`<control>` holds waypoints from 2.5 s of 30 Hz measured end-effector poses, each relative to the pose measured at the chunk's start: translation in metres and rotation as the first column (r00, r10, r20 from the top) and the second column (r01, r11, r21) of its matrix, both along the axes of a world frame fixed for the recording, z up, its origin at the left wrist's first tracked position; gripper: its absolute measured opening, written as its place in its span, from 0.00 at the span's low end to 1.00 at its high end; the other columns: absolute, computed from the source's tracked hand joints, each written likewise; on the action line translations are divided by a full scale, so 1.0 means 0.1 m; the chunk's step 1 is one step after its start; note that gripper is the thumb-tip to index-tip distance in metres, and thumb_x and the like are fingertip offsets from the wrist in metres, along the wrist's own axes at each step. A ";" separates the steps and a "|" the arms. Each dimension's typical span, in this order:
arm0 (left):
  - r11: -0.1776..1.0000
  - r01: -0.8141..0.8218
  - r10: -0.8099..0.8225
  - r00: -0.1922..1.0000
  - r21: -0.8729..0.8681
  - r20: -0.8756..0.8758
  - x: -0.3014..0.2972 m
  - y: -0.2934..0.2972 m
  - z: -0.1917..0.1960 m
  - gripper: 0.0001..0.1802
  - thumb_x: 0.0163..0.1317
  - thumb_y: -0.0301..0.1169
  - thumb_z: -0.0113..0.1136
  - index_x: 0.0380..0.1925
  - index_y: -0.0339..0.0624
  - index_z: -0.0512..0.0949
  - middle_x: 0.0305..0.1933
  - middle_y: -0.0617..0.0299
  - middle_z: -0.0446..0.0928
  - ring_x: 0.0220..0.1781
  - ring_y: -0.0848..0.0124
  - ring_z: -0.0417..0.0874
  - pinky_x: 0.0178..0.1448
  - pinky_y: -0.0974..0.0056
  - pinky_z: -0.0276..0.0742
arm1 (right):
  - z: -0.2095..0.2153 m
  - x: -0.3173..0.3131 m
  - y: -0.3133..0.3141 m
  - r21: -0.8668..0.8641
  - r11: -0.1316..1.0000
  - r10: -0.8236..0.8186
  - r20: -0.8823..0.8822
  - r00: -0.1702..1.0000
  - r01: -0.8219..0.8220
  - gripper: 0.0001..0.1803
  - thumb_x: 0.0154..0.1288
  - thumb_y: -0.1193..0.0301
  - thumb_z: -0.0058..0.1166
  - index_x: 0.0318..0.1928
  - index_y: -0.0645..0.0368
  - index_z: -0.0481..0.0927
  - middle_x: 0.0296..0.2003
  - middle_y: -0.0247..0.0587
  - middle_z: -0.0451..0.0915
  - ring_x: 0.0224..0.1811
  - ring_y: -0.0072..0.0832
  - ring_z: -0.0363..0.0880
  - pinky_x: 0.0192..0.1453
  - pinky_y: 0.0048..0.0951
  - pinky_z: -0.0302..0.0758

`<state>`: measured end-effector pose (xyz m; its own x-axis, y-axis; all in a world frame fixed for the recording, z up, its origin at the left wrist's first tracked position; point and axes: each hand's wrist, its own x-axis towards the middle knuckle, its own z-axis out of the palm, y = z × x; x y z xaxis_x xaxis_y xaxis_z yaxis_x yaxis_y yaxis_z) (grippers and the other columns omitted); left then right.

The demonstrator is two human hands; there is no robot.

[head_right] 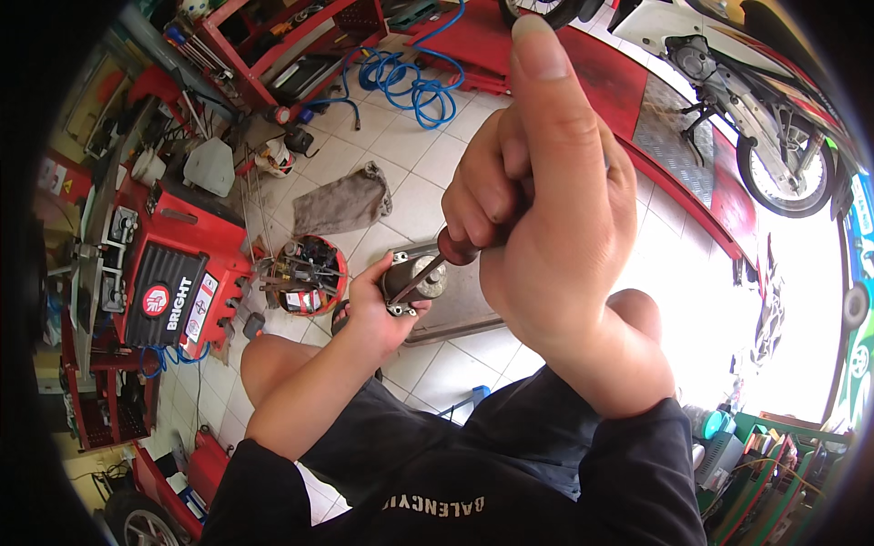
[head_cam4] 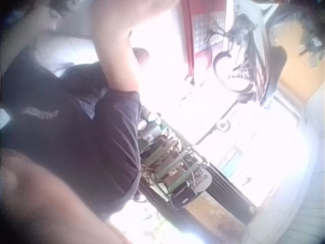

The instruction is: The person holds a cylindrical mechanical part and uses a screwdriver to pry and manipulate internal components. They rotate the part to access different sides and occasionally place it on a metal tray on the floor.

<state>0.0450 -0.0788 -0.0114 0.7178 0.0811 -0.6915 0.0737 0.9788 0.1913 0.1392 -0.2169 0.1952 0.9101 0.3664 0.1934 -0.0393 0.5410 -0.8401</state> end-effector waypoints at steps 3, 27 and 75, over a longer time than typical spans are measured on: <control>1.000 -0.021 0.022 0.998 0.015 -0.052 0.01 0.02 -0.03 0.09 0.68 0.40 0.56 0.39 0.47 0.77 0.40 0.59 0.84 0.36 0.64 0.78 0.32 0.60 0.65 | -0.07 0.00 0.08 0.001 0.999 -0.047 -0.003 0.999 0.047 0.21 0.78 0.54 0.46 0.26 0.48 0.63 0.15 0.26 0.59 0.13 0.20 0.55 0.20 0.26 0.60; 0.967 0.249 -0.254 0.950 0.053 0.179 -0.10 0.08 -0.24 0.23 0.63 0.48 0.56 0.48 0.41 0.78 0.46 0.50 0.75 0.42 0.62 0.77 0.36 0.65 0.72 | -0.38 0.45 -0.19 0.283 0.590 0.643 0.402 0.652 -0.756 0.15 0.60 0.74 0.53 0.17 0.65 0.71 0.12 0.38 0.69 0.12 0.25 0.68 0.15 0.27 0.62; 0.989 -0.145 0.147 0.978 -0.025 0.147 -0.15 0.50 0.34 0.18 0.73 0.43 0.47 0.46 0.41 0.77 0.42 0.53 0.78 0.42 0.60 0.73 0.41 0.58 0.69 | -0.50 0.95 -0.64 0.177 0.682 0.600 0.420 0.681 -0.710 0.19 0.82 0.50 0.38 0.38 0.48 0.68 0.20 0.22 0.57 0.22 0.16 0.52 0.30 0.25 0.53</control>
